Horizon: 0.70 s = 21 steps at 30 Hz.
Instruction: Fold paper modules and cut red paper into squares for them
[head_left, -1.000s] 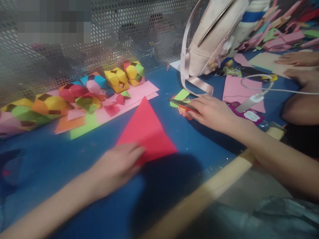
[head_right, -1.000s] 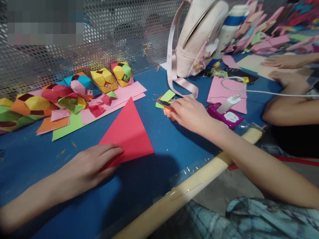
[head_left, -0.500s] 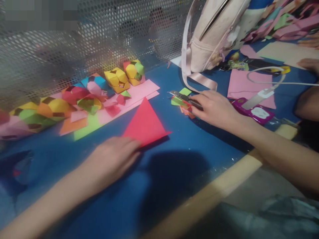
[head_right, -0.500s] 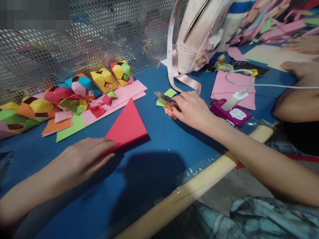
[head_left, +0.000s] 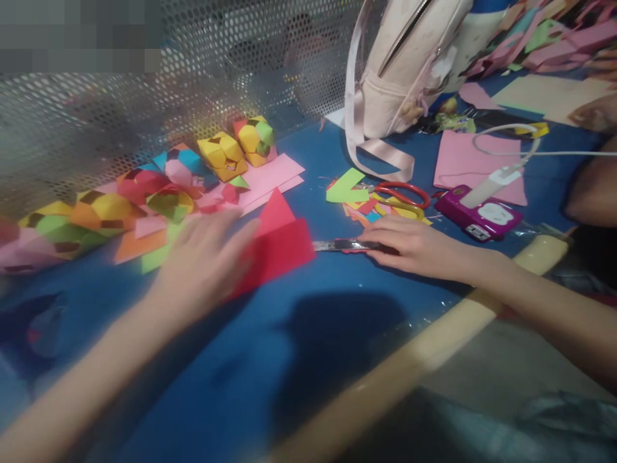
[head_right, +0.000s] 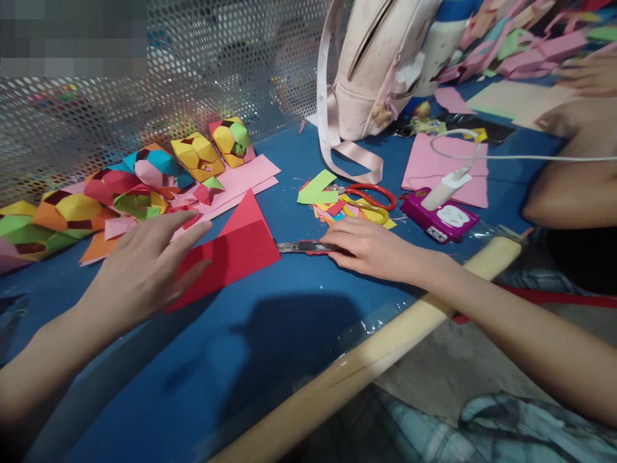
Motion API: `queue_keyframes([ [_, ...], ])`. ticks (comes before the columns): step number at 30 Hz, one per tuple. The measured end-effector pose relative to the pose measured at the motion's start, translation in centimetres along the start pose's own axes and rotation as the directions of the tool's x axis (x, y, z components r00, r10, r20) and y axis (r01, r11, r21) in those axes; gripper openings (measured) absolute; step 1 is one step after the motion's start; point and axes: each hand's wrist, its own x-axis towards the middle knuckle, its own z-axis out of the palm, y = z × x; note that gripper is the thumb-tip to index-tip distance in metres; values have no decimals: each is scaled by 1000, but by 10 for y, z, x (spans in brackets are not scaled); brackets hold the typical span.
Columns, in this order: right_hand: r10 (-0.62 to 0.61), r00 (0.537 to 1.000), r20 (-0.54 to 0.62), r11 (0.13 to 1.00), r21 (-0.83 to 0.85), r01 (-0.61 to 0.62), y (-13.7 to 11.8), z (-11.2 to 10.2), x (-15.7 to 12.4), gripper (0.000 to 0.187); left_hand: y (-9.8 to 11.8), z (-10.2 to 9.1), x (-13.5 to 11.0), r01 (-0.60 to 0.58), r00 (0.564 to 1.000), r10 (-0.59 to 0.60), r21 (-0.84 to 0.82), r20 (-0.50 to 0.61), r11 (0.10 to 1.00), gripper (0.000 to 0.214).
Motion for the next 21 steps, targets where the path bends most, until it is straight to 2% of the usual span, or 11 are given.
queue_keyframes([
  [3,-25,1000,5,1000,13,25,1,1,-3,27,-6,9,6,-194,980,194,13,-49,981,38],
  [5,-31,999,13,999,28,30,1,1,-4,27,-11,20,11,-306,952,306,-49,-20,951,39],
  [8,-19,1000,20,999,43,18,1,2,-4,27,-17,41,18,-384,918,394,-144,45,912,39],
  [14,5,998,55,1000,29,-7,0,2,-4,30,-22,76,21,-347,920,381,-263,94,900,36],
  [21,25,998,58,992,123,-32,-1,1,-3,29,-22,82,19,-225,945,294,-374,140,900,39],
])
